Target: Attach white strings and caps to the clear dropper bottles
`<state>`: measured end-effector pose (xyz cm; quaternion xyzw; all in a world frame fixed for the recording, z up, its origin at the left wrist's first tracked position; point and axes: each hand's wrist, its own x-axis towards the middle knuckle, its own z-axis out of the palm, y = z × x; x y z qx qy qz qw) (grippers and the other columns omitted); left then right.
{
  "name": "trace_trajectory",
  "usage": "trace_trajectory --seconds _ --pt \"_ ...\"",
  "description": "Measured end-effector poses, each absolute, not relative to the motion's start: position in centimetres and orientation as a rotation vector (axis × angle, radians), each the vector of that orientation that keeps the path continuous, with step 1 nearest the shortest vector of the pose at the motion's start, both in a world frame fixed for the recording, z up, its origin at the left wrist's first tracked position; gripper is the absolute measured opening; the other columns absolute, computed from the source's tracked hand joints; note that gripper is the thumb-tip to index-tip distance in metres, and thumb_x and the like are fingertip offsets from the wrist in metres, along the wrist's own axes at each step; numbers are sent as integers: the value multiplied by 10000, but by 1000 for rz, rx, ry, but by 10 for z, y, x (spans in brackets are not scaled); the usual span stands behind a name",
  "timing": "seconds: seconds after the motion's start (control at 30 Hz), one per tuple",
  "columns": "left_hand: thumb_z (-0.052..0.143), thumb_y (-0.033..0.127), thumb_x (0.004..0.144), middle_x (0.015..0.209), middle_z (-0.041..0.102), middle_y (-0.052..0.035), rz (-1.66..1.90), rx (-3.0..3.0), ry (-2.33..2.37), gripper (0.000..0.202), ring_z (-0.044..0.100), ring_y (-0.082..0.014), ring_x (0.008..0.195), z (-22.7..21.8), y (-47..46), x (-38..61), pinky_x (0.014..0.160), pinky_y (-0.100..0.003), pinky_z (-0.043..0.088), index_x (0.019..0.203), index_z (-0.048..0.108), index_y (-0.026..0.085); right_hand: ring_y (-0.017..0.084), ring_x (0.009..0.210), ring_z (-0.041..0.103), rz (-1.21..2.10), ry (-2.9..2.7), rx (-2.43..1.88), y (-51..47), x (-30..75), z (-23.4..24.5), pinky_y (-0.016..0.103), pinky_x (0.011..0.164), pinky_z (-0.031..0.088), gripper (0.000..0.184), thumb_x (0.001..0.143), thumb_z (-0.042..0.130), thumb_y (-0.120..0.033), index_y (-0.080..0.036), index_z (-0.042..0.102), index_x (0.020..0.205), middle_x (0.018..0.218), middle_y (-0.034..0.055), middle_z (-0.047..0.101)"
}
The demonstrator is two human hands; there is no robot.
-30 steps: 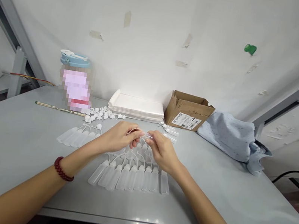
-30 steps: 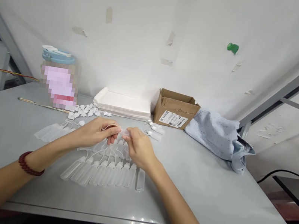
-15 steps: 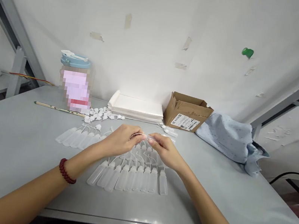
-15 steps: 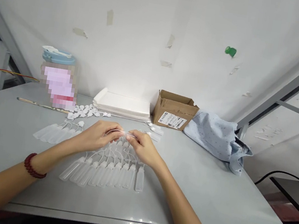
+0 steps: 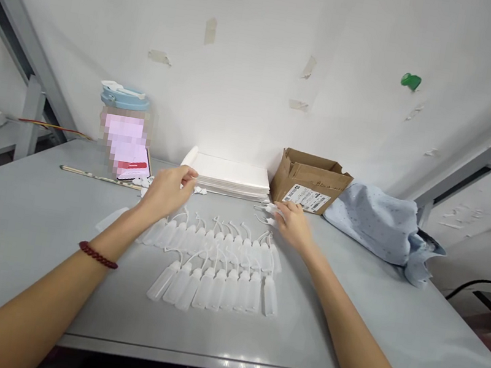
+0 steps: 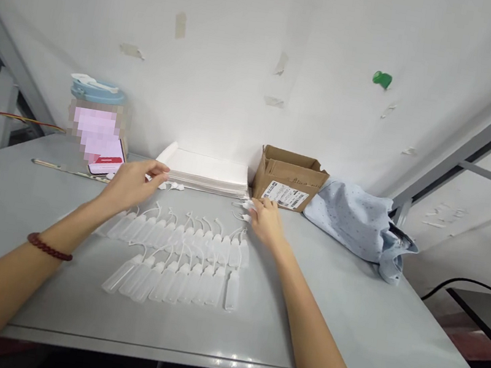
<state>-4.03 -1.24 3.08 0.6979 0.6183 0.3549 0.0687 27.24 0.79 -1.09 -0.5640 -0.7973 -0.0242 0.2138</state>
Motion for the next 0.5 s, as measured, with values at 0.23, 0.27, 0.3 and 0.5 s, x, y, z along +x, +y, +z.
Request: trace_trajectory --seconds 0.23,0.27,0.3,0.5 --pt "435 247 820 981 698 -111 771 2356 1907 308 610 -270 914 10 11 -65 855 -380 444 966 686 145 278 1086 502 150 -2235 -1413 -2 294 1 414 958 378 429 829 610 -432 -206 624 1194 1124 118 588" --pt "430 243 823 1002 690 -119 709 2409 1890 329 595 -281 946 7 14 -65 878 -391 434 1002 688 142 280 1091 495 155 -2258 -1420 -3 296 1 419 960 375 434 808 640 -425 -219 629 1190 1131 113 583" --pt "425 242 828 1021 679 -127 654 2458 1877 350 576 -292 976 4 17 -64 894 -398 425 1040 685 141 281 1089 491 151 -2276 -1435 -3 297 1 424 959 374 427 793 662 -402 -227 637 1182 1131 110 579" --pt "373 227 881 1094 630 -87 390 2709 1695 376 507 -259 1015 -5 37 -59 944 -386 374 1108 671 209 267 1007 517 90 -2277 -1466 6 294 -11 425 913 413 306 774 659 -273 -217 686 1074 1036 98 577"
